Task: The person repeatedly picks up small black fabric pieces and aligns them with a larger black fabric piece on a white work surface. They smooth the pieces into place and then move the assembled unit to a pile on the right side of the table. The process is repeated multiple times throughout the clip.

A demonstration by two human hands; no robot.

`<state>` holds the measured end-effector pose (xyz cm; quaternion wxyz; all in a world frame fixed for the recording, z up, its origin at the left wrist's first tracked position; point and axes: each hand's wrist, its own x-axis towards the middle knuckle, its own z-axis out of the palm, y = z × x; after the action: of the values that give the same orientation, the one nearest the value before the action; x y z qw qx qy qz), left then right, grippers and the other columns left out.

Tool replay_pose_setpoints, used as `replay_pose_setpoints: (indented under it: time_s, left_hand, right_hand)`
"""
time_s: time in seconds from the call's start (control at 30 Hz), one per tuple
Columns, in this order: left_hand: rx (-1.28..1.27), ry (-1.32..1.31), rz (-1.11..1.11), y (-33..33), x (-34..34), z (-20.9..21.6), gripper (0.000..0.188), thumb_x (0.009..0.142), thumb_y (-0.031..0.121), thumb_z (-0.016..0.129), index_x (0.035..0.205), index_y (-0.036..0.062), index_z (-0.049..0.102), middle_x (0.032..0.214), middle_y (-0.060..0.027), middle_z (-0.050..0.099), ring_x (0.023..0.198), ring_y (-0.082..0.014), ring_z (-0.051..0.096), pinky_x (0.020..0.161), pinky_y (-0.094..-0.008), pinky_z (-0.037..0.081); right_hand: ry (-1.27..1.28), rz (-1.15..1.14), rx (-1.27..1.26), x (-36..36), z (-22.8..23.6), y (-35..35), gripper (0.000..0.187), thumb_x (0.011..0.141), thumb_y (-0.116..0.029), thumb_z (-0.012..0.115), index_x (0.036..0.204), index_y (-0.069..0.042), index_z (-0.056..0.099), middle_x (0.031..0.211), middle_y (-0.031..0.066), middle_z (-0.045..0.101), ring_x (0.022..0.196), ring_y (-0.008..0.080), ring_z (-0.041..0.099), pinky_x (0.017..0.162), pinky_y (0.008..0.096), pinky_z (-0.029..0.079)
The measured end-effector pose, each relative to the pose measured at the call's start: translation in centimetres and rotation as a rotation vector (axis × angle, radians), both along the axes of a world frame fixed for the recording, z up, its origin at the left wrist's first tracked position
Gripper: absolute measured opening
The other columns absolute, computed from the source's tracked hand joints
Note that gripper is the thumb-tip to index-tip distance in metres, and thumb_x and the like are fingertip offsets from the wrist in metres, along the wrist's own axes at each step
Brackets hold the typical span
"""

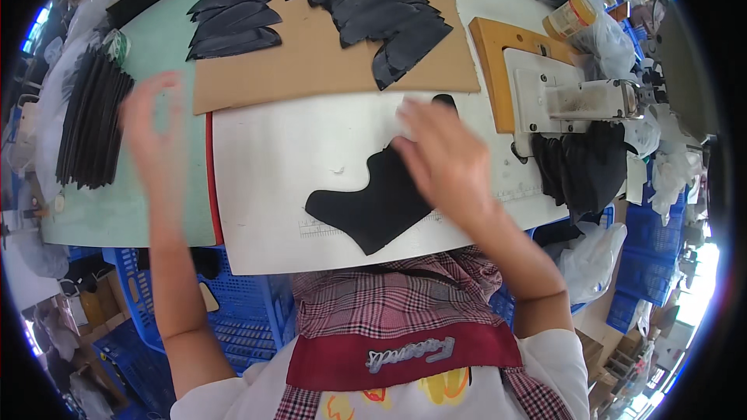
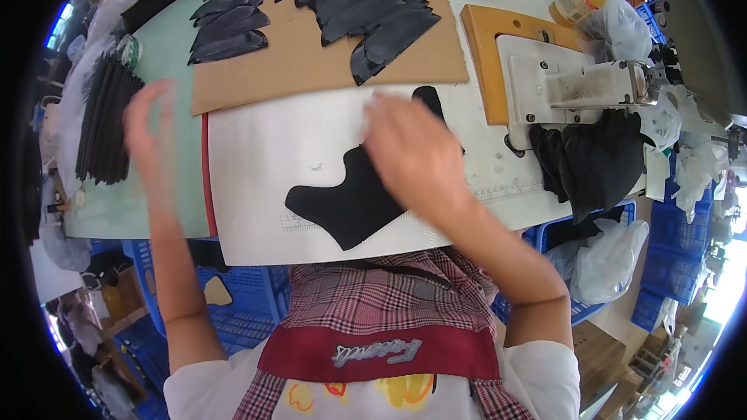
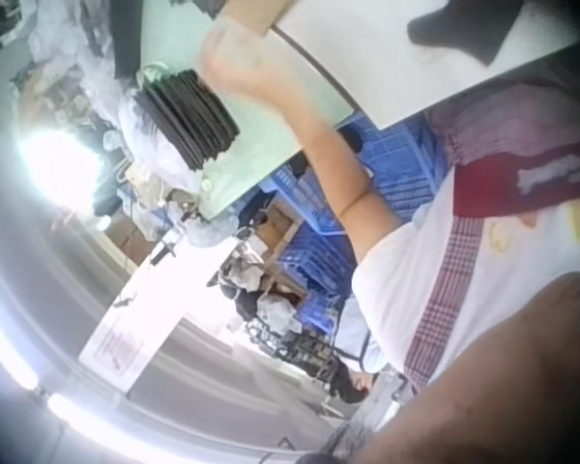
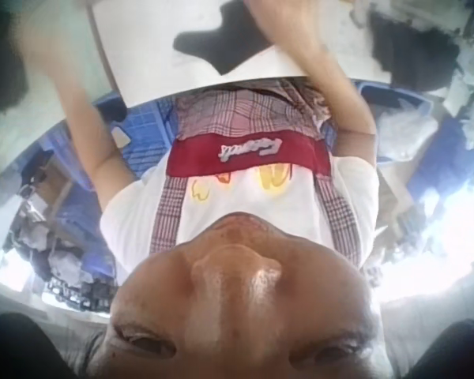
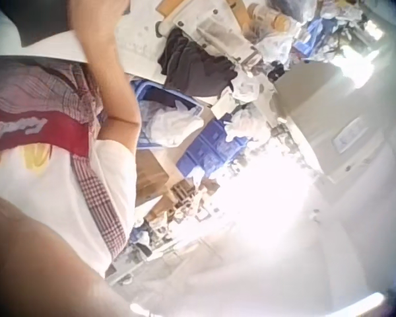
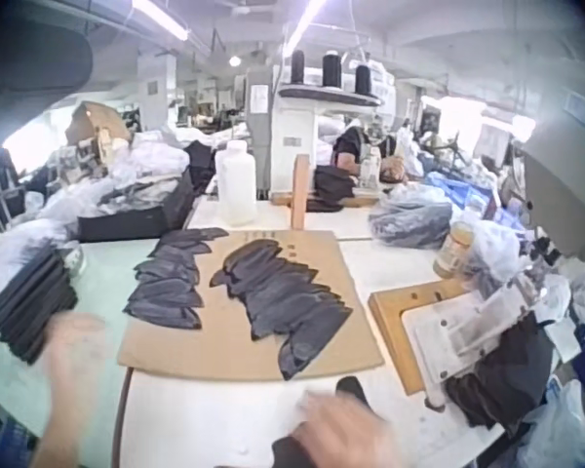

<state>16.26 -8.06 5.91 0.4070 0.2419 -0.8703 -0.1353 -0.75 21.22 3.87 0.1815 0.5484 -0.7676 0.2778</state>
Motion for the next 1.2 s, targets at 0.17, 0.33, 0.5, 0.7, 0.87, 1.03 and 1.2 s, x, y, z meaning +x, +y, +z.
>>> replay_pose_setpoints:
  time_s: [0.17,0.33,0.5,0.7,0.87,1.03,1.2]
  left_hand:
    - [0.422,-0.313,-0.373,8.1,-8.7,-3.3,0.024,0.088,0.027,0.067,0.098,0.0052,0.069,0.097,-0.0086,0.067,0.096,-0.0286,0.058,0.093,-0.0410,0.039]
    - [0.026,-0.132,-0.230,11.3,-14.0,-5.3,0.024,0.088,0.024,0.068,0.094,0.0000,0.067,0.078,-0.0066,0.063,0.079,-0.0215,0.058,0.072,-0.0379,0.045]
    - [0.573,-0.156,-0.289,11.5,-15.7,-4.8,0.023,0.088,0.023,0.072,0.091,0.0017,0.064,0.071,-0.0030,0.061,0.063,-0.0120,0.057,0.062,-0.0295,0.045]
    - [1.256,0.051,-0.380,11.9,-15.7,-3.1,0.027,0.087,0.016,0.074,0.100,-0.0020,0.058,0.074,-0.0040,0.066,0.063,-0.0088,0.060,0.058,-0.0231,0.050]
    - [1.223,0.139,-0.426,12.1,-15.7,-3.9,0.031,0.087,0.013,0.074,0.105,-0.0040,0.056,0.075,-0.0043,0.066,0.064,-0.0092,0.061,0.061,-0.0233,0.053]
    - [1.140,0.099,-0.488,12.4,-15.5,-3.9,0.027,0.089,0.006,0.069,0.110,-0.0037,0.054,0.076,-0.0046,0.065,0.070,-0.0085,0.062,0.067,-0.0237,0.055]
    - [1.084,0.087,-0.548,12.3,-15.1,-4.1,0.026,0.090,0.001,0.065,0.113,-0.0021,0.053,0.077,-0.0040,0.062,0.073,-0.0082,0.062,0.069,-0.0236,0.055]
  right_hand:
    - [0.027,-0.070,0.034,-6.1,-1.2,-3.5,0.015,0.080,-0.007,0.070,0.093,0.000,0.067,0.106,0.0105,0.068,0.092,0.0267,0.067,0.072,0.0372,0.056]
    - [-0.058,-0.014,-0.083,-6.9,-2.4,-4.0,0.010,0.082,-0.007,0.069,0.090,-0.001,0.068,0.103,0.0094,0.068,0.090,0.0280,0.067,0.072,0.0369,0.056]
    - [-0.131,-0.049,-0.162,-7.5,-2.4,-3.4,0.011,0.080,-0.006,0.070,0.089,-0.001,0.068,0.101,0.0078,0.069,0.087,0.0277,0.066,0.072,0.0360,0.055]
    - [-0.127,-0.009,-0.241,-7.3,-2.3,-3.6,0.008,0.079,-0.006,0.070,0.086,-0.002,0.067,0.095,0.0059,0.068,0.083,0.0256,0.066,0.070,0.0352,0.054]
    - [-0.101,-0.025,-0.231,-6.9,-2.5,-4.2,0.007,0.079,-0.007,0.070,0.080,-0.002,0.065,0.086,0.0058,0.066,0.077,0.0250,0.064,0.065,0.0361,0.053]
    - [-0.112,-0.067,-0.148,-6.7,-2.4,-4.3,0.010,0.080,-0.009,0.069,0.075,-0.002,0.064,0.077,0.0074,0.064,0.071,0.0258,0.063,0.061,0.0364,0.052]
    - [-0.068,-0.058,-0.122,-6.7,-2.5,-4.7,0.011,0.076,-0.008,0.069,0.070,-0.002,0.062,0.073,0.0084,0.062,0.069,0.0265,0.063,0.059,0.0370,0.052]
